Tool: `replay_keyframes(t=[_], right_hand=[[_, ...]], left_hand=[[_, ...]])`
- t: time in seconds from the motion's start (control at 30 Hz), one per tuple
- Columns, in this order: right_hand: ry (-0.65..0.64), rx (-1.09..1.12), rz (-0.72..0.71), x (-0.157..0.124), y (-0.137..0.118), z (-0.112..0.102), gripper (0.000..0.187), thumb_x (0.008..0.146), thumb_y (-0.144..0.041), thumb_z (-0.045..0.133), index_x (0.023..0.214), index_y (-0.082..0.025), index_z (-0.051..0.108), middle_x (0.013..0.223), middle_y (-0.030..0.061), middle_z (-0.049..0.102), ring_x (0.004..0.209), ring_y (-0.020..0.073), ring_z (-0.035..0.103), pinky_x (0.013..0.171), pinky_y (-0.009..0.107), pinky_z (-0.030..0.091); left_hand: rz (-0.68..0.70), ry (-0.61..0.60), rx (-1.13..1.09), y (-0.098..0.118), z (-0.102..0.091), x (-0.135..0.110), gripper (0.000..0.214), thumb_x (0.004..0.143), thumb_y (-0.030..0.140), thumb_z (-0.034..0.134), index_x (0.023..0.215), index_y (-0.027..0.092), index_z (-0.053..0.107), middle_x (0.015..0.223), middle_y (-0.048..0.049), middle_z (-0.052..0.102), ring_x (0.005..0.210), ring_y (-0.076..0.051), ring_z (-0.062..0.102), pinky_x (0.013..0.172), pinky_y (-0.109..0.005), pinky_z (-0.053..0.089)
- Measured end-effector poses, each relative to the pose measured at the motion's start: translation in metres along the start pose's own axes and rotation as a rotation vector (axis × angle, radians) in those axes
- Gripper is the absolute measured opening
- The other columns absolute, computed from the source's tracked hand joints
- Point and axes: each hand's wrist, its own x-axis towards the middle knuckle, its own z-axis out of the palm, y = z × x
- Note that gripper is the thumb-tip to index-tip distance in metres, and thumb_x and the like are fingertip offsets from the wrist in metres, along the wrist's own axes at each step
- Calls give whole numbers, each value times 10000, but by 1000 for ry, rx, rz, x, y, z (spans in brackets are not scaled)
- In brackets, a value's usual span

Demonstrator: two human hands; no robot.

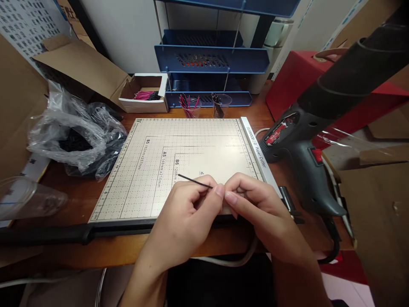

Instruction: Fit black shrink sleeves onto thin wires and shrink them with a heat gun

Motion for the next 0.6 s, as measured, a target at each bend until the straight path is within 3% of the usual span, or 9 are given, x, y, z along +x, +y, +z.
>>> replay_keyframes(t=[0.37,0.6], right_hand=[[-45,-35,15,-1,2,-3,359,1067,-433,619,832,-161,633,720,-25,567,693,71,481,651,224,351],[-64,-36,-1,0,-1,-3,401,1075,-392,599,760,-143,605,716,-16,560,702,67,493,656,221,348]], left_hand=[[-33,-73,35,-1,-2,2,419,1053,347,555,687,183,676,686,19,568,621,-113,490,576,-267,357],[9,-70,92,-3,-2,2,428,1065,349,541,691,186,669,665,28,568,608,-111,489,583,-274,355]])
